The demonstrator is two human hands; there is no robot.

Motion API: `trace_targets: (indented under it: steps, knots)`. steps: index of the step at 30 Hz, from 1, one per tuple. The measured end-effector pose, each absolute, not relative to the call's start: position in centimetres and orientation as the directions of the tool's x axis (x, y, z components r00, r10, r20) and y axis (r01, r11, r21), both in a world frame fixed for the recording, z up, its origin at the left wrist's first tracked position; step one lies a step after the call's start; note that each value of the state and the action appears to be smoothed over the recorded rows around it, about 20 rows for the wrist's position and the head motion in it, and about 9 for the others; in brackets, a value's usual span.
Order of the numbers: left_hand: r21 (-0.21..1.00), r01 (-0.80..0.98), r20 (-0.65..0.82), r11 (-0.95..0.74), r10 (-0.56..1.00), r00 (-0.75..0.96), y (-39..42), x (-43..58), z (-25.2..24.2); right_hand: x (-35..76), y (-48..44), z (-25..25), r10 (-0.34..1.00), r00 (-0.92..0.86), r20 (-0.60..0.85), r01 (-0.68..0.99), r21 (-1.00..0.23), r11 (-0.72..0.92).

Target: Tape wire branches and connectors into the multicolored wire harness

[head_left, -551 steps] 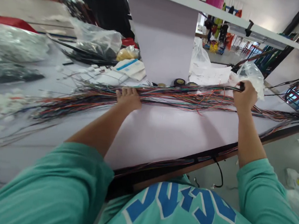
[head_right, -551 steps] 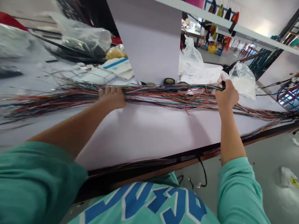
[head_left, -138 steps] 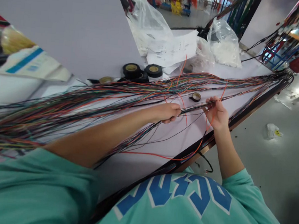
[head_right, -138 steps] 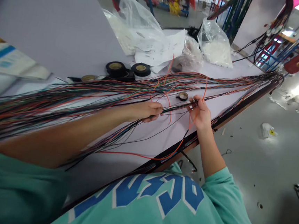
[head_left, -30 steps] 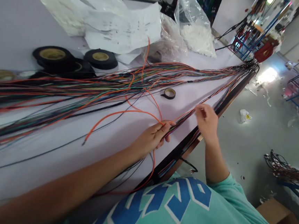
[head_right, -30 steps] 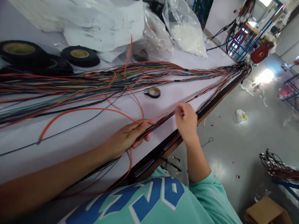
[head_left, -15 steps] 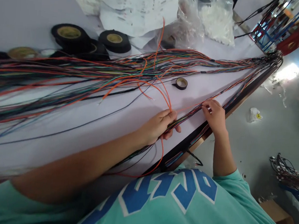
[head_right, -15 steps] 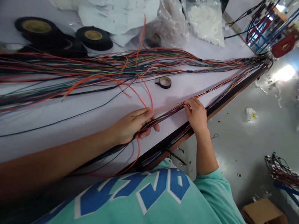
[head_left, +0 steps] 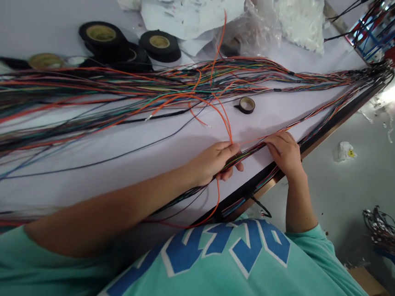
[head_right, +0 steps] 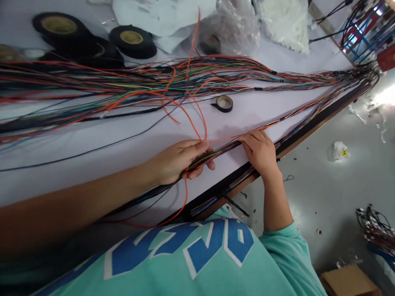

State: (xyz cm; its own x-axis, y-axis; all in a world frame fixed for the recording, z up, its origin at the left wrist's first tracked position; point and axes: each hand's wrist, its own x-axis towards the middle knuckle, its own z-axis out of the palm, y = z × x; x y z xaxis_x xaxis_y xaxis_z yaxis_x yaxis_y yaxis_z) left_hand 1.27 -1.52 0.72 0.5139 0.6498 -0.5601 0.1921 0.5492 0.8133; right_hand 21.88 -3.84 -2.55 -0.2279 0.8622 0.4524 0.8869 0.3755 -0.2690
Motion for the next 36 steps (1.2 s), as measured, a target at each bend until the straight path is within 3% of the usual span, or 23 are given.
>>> trace_targets:
  steps: [4, 9, 13, 17, 36]
  knots:
    - [0.868, 0.211, -0.491, 0.449, 0.721, 0.489, -1.7, 1.1, 0.5, 21.6, -4.2, -2.9, 0.811, -0.276, 0.516, 0.871, -0.222, 0.438]
    - [0.932, 0.262, -0.352, 0.250, 0.799, 0.488, -2.1, 0.7, 0.1, 21.4, -4.9, -3.4, 0.804, -0.263, 0.534, 0.850, -0.265, 0.455]
    - [0.929, 0.344, -0.300, 0.138, 0.825, 0.478, -2.3, 0.6, 0.5, 21.2, -5.3, -3.5, 0.781, -0.248, 0.573, 0.854, -0.252, 0.456]
    - [0.894, 0.444, -0.286, 0.057, 0.836, 0.469, -2.5, 0.5, 0.9, 21.1, -5.7, -3.5, 0.819, -0.241, 0.521, 0.871, -0.256, 0.420]
    - [0.843, 0.532, -0.336, 0.081, 0.851, 0.404, -2.2, 0.5, 0.5, 20.6, -6.5, -3.2, 0.904, -0.195, 0.381, 0.890, -0.318, 0.326]
